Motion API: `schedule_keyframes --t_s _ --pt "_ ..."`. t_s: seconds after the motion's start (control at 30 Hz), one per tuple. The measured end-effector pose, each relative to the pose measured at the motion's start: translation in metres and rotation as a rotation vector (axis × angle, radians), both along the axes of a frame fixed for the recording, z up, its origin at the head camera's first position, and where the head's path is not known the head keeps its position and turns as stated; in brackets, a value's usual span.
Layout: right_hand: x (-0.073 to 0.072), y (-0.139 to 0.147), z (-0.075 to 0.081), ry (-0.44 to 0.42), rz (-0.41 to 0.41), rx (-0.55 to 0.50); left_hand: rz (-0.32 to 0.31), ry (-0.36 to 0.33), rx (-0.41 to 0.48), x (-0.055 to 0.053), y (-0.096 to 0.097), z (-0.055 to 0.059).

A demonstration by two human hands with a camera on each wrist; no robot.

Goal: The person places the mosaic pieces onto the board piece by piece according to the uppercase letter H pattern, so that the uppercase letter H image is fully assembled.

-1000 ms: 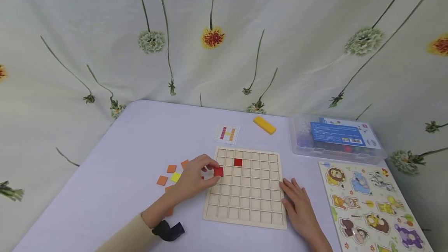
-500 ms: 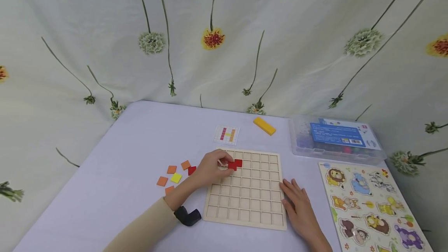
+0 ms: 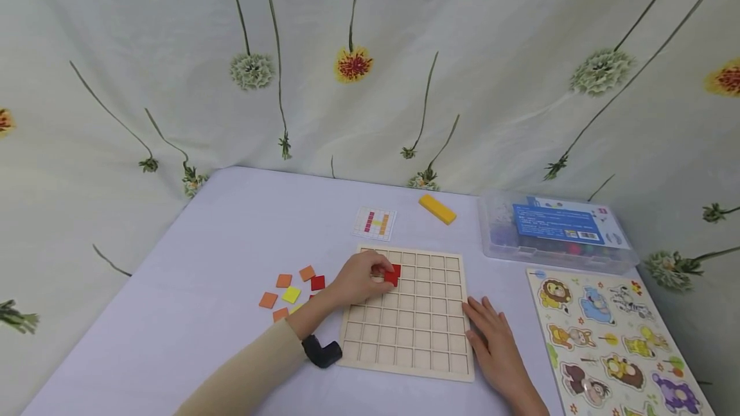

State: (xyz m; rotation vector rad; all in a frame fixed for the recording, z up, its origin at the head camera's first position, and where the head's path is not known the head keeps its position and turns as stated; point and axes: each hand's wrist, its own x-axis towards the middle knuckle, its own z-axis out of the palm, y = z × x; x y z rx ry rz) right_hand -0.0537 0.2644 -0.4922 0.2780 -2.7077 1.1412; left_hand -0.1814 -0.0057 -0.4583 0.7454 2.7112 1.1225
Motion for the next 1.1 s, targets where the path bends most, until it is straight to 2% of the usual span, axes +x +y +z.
schedule_keyframes --t_s 0.23,0.63,1.1 --pt "0.0005 0.0005 -0.001 -0.012 -0.002 0.005 0.009 0.016 -0.035 -0.002 0.0021 -0.0054" --pt "0.0001 0.0005 -0.0012 0.007 0.005 -0.006 0.016 0.027 -0.085 -0.0017 0.0047 -0.0068" --pt "-0.0009 0.0002 -0.0015 0.01 0.002 -0.009 0.003 0.075 -0.109 -0.0029 0.0058 -0.0086"
